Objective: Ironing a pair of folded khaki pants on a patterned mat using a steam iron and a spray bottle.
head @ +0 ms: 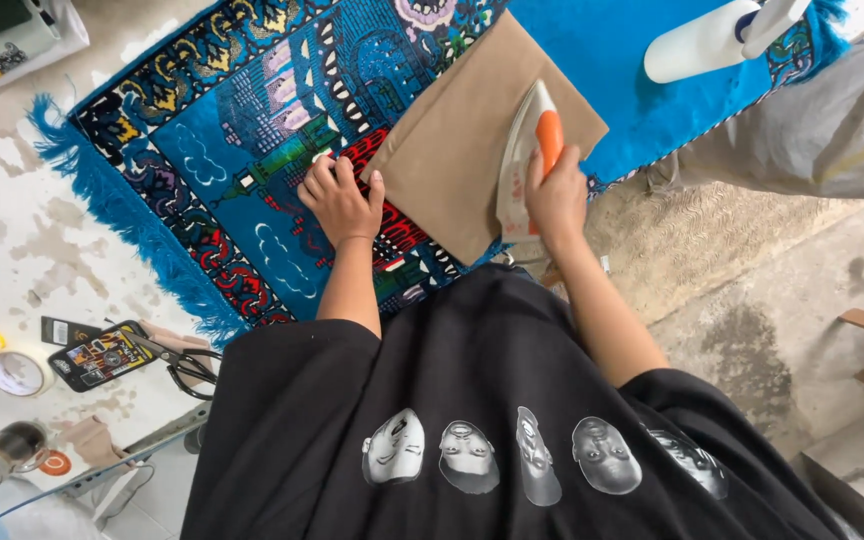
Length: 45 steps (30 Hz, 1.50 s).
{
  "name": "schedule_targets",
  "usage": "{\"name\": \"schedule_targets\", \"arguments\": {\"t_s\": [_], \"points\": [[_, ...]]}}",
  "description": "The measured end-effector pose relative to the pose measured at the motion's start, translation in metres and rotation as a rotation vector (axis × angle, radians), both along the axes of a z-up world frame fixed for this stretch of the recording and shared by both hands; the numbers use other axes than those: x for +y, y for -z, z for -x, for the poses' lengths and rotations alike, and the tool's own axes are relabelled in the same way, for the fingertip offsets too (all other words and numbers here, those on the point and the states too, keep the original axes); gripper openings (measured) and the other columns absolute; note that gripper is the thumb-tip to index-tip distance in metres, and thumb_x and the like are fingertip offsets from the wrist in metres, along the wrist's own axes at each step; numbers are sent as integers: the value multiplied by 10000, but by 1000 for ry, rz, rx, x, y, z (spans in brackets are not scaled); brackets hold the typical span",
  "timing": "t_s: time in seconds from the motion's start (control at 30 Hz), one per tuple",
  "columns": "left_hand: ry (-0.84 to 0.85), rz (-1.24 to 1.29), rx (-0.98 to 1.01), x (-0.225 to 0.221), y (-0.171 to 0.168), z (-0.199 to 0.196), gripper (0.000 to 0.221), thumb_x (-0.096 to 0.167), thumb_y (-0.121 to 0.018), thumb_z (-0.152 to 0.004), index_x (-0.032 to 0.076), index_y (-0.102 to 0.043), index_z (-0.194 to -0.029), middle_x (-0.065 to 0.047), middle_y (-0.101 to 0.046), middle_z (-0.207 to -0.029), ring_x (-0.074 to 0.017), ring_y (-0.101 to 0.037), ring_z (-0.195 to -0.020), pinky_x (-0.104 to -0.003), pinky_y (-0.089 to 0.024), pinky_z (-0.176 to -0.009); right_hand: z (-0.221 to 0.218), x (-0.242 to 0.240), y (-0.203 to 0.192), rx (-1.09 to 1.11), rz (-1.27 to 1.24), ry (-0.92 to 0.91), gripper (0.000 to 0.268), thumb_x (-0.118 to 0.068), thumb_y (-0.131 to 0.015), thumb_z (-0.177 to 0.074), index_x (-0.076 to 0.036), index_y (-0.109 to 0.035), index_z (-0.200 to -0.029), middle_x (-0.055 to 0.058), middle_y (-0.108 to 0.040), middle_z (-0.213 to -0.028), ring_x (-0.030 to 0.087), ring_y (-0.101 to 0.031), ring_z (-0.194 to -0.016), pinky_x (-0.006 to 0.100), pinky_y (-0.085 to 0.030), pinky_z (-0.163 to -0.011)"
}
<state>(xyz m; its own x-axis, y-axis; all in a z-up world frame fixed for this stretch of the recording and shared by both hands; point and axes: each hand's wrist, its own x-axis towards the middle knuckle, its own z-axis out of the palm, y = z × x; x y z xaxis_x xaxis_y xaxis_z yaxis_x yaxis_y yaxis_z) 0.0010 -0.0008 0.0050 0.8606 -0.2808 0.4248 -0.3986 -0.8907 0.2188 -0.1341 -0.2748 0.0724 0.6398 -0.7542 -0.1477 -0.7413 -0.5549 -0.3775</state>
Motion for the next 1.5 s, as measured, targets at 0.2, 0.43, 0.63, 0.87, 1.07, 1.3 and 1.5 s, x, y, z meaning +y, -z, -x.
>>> {"name": "schedule_targets", "arguments": {"t_s": [0.2,0.43,0.63,0.87,1.07,1.3,1.5], "points": [[-6,-8,-7,-1,-1,0,410,571,-398,-975,171,-484,-1007,-41,-449,-1081,-278,-493,-987,-462,-376,-891,3,-71,-18,-109,-28,128,410,-484,-577,-1078,-88,-472,-1077,290,-689,-808,542,-705,-800,628,-560,-649],[1,-7,7,-2,-2,-1,417,569,-406,-970,160,-477,-1005,-61,-459,-1082,-308,-502,-994,-470,-376,-878,35,-46,-12,-125,-48,89,371,-398,-605,-1078,-52,-476,-1039,336,-650,-753,553,-685,-752,629,-530,-592],[29,41,76,-6,-29,4,451,507,-356,-1044,102,-554,-1028,-129,-504,-1116,-344,-489,-986,-489,-370,-862,-25,-98,-36,-92,-190,138,363,-421,-480,-1098,-64,-451,-1038,130,-617,-820,281,-622,-459,436,-460,-387],[-16,-19,33,3,2,6,333,488,-497,-897,170,-486,-993,-51,-461,-1083,-310,-510,-1000,-477,-386,-891,-28,-25,-56,-64,-87,-224,409,-484,-632,-1036,-110,-510,-1149,345,-661,-824,558,-690,-797,627,-542,-634],[-20,-14,41,-3,8,-5,339,491,-519,-873,175,-483,-991,-45,-462,-1097,-310,-509,-1017,-490,-385,-910,-61,-10,-36,92,39,-366,446,-561,-556,-1030,-127,-475,-1092,309,-669,-809,537,-715,-787,586,-587,-667],[7,-5,121,-3,-27,5,320,404,-416,-1008,114,-549,-1034,-133,-500,-1134,-345,-479,-996,-513,-373,-899,-102,-75,-40,16,-164,-314,346,-408,-545,-1106,-81,-439,-1066,178,-600,-821,359,-532,-616,490,-340,-454],[-6,11,117,-3,-26,5,370,429,-357,-1037,111,-546,-1026,-135,-499,-1141,-349,-477,-1010,-520,-372,-911,-19,-47,-60,377,-207,-374,266,-137,-618,-892,-63,-511,-1124,233,-667,-913,456,-631,-754,542,-490,-536]]}}
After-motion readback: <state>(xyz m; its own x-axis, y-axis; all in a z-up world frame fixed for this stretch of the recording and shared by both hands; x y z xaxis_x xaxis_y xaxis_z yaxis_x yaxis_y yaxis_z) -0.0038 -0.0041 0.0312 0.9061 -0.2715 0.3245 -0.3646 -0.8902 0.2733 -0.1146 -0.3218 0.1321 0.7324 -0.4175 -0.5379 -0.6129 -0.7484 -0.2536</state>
